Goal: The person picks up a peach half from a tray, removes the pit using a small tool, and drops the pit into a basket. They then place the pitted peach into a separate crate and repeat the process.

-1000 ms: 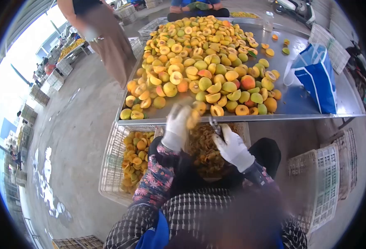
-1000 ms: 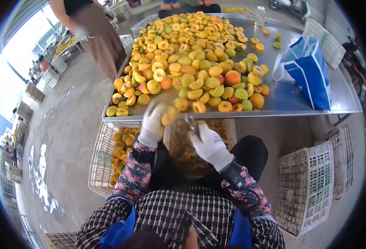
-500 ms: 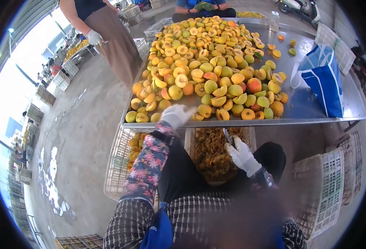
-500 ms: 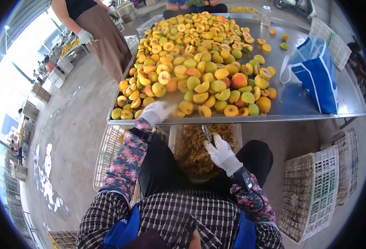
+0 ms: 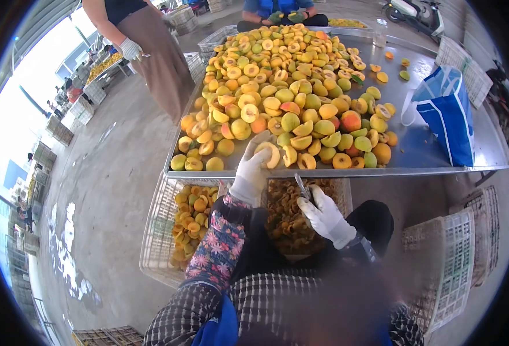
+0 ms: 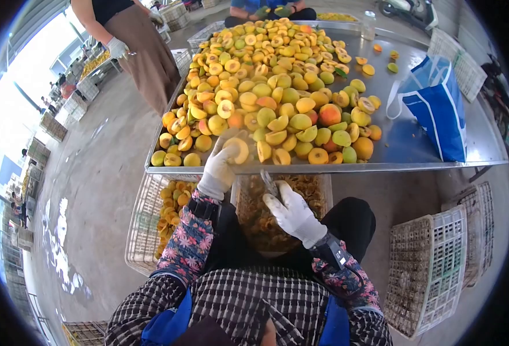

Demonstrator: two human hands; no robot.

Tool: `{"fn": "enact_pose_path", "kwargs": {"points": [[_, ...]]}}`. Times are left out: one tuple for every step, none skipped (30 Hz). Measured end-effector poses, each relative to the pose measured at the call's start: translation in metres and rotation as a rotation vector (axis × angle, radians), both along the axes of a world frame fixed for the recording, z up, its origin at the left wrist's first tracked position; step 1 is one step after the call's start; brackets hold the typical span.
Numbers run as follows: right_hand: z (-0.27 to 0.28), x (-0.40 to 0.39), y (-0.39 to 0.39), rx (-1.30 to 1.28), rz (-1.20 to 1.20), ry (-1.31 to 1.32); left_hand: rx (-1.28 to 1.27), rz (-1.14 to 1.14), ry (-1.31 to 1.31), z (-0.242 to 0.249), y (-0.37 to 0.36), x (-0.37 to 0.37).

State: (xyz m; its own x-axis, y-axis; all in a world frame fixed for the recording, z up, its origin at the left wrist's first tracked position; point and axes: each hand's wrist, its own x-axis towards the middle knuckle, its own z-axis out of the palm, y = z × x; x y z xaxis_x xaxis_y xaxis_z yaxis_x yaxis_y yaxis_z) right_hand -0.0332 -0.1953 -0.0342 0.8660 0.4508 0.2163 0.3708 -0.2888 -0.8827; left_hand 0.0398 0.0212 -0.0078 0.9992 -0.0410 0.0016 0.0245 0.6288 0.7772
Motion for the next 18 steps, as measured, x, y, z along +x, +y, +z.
{"fn": "enact_pose_path", "kwargs": {"points": [[0.004, 0.002, 0.003, -0.039, -0.003, -0.130, -0.055, -0.008, 0.001, 0.000, -0.003, -0.004], [0.015, 0.004, 0.009, -0.076, -0.015, -0.260, -0.109, -0.017, 0.002, -0.001, -0.007, -0.006], [0.033, 0.002, 0.015, -0.034, -0.062, -0.170, -0.037, 0.044, 0.021, -0.004, -0.012, -0.007], [0.050, 0.002, 0.023, 0.008, -0.110, -0.081, -0.028, 0.053, 0.016, -0.001, -0.017, -0.011], [0.055, 0.003, 0.027, -0.006, -0.136, -0.115, -0.020, 0.061, 0.009, 0.006, -0.023, -0.019], [0.053, 0.004, 0.031, -0.015, -0.167, -0.165, -0.012, 0.069, 0.002, 0.011, -0.029, -0.025], [0.047, 0.005, 0.035, -0.025, -0.198, -0.216, -0.009, 0.087, -0.011, 0.012, -0.035, -0.027], [0.044, 0.007, 0.037, -0.036, -0.228, -0.267, 0.017, 0.123, -0.034, 0.013, -0.040, -0.030], [0.043, 0.005, 0.039, -0.090, -0.240, -0.273, 0.043, 0.160, -0.057, 0.015, -0.044, -0.034], [0.045, 0.001, 0.041, -0.084, -0.236, -0.239, 0.070, 0.198, -0.080, 0.019, -0.049, -0.038], [0.048, -0.003, 0.044, -0.076, -0.232, -0.206, 0.153, 0.258, -0.063, 0.032, -0.056, -0.046], [0.050, -0.006, 0.045, -0.068, -0.229, -0.172, 0.156, 0.264, -0.070, 0.031, -0.058, -0.047], [0.043, -0.006, 0.045, -0.082, -0.217, -0.180, 0.162, 0.268, -0.074, 0.030, -0.059, -0.049], [0.041, -0.006, 0.044, -0.076, -0.201, -0.178, 0.167, 0.272, -0.078, 0.028, -0.060, -0.051], [0.039, -0.006, 0.042, -0.071, -0.184, -0.178, 0.178, 0.283, -0.072, 0.027, -0.061, -0.053], [0.039, -0.006, 0.040, -0.065, -0.169, -0.177, 0.189, 0.292, -0.067, 0.027, -0.063, -0.055], [0.040, -0.006, 0.037, -0.117, -0.161, -0.168, 0.198, 0.301, -0.062, 0.027, -0.066, -0.057], [0.042, -0.005, 0.034, -0.168, -0.153, -0.158, 0.222, 0.302, -0.081, 0.025, -0.066, -0.056]]}}
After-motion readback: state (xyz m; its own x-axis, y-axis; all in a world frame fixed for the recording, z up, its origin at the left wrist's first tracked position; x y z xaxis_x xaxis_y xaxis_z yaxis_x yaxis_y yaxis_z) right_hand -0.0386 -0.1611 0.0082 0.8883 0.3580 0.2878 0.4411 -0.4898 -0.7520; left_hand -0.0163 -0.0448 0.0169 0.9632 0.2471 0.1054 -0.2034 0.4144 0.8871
